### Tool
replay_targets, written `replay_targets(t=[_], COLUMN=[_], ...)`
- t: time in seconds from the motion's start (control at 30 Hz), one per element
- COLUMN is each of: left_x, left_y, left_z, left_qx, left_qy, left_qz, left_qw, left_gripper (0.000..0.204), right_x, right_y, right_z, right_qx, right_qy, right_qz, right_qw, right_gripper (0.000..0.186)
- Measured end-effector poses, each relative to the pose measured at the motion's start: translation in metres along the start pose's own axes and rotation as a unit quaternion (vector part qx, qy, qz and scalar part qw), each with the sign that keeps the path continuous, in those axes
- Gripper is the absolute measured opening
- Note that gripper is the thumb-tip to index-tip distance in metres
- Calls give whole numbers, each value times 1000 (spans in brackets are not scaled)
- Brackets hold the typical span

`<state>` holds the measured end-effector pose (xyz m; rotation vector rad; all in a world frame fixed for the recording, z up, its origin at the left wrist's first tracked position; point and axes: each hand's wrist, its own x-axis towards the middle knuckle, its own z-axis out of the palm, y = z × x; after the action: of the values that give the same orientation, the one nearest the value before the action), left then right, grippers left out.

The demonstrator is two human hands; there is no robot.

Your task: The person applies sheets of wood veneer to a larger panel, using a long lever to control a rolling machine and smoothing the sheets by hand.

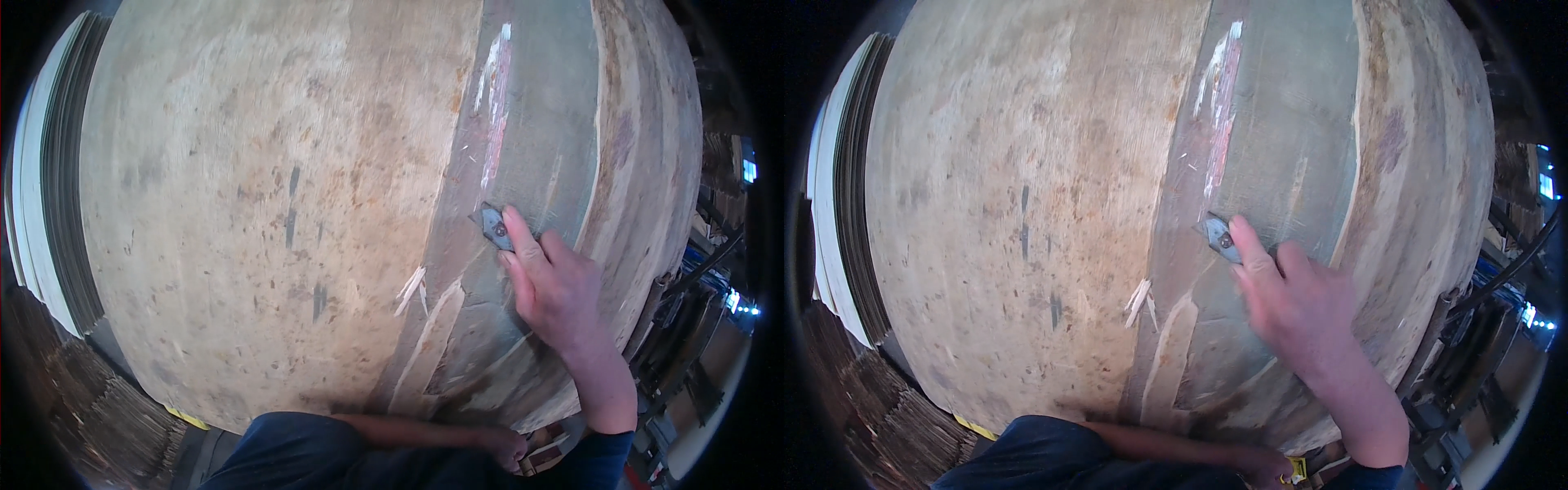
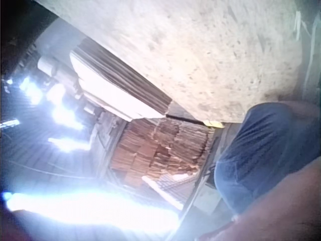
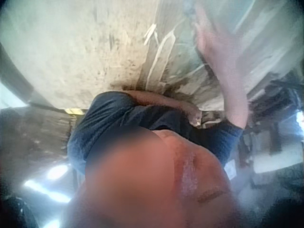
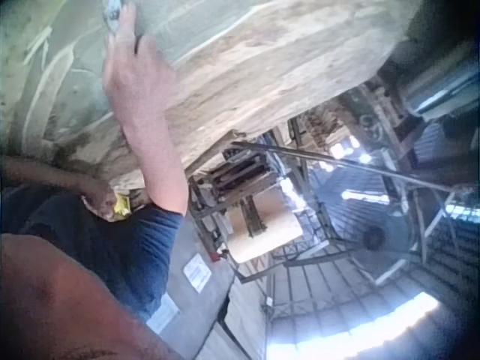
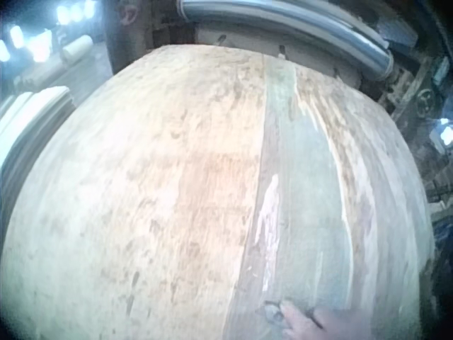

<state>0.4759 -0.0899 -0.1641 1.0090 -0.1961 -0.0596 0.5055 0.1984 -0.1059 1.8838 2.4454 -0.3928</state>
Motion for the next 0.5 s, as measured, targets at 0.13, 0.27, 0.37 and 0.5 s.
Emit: replay_targets(t=[0.13, 0.27, 0.37, 0.5], left_x=[0, -6, 0, -4], left_y=[-4, 0, -3, -5], left_z=[3, -2, 2, 3], left_qx=[-55, -105, -3, -29], left_qy=[-37, -34, -36, 12], left_qz=[5, 27, 4, 12], left_qw=[998, 994, 999, 999], left_gripper=[30, 31, 33, 34], right_x=[35, 55, 49, 43], right_y=[35, 36, 29, 25], right_z=[15, 16, 18, 20], right_qx=[12, 2, 16, 24], right_qy=[193, 222, 198, 168], right_qz=[12, 11, 40, 28], right_qw=[981, 975, 979, 985], right_gripper=[40, 41, 41, 41])
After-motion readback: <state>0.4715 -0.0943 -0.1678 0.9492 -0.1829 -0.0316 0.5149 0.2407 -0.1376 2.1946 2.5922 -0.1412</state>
